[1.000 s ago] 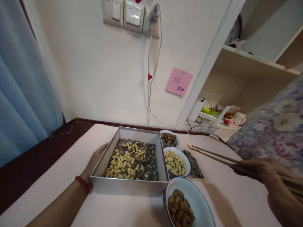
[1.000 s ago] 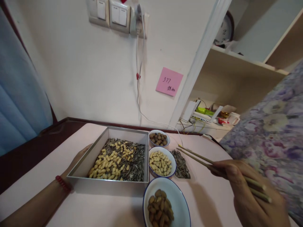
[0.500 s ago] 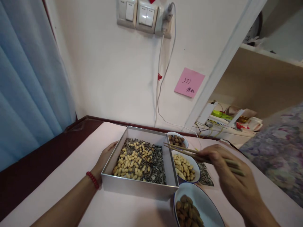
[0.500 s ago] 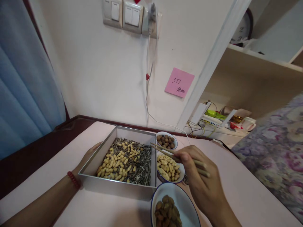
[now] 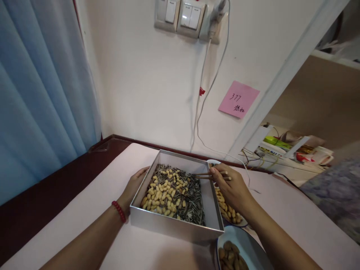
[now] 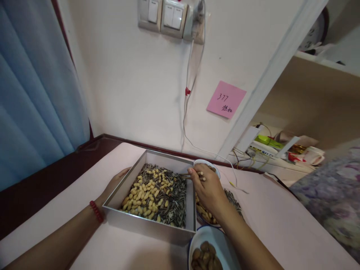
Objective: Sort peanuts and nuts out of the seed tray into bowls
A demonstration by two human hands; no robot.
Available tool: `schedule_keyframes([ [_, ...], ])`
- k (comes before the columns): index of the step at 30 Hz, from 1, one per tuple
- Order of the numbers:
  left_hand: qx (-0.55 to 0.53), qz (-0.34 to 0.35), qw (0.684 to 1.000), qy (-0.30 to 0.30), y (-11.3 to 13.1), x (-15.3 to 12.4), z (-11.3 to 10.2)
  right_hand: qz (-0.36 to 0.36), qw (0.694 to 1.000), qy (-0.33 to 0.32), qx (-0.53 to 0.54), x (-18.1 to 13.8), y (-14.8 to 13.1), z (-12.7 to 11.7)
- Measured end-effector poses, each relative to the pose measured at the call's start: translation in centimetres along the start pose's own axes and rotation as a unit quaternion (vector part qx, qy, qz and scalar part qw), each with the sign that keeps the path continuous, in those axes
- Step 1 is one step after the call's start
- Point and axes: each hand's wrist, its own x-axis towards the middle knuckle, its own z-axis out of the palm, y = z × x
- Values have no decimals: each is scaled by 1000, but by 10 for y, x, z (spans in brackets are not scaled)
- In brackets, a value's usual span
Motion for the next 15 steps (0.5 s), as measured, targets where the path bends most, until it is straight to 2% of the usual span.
schedule_keyframes([
  [7, 11, 11, 1000, -2, -5, 7, -7, 6, 1000, 11, 11, 3, 2, 4],
  [11, 23, 15, 1000, -13, -7, 8, -8, 11, 999, 35, 31, -11, -2, -12],
  [15, 60, 33, 998, -4, -5, 8, -9, 9, 996, 72, 48, -34, -17, -38],
])
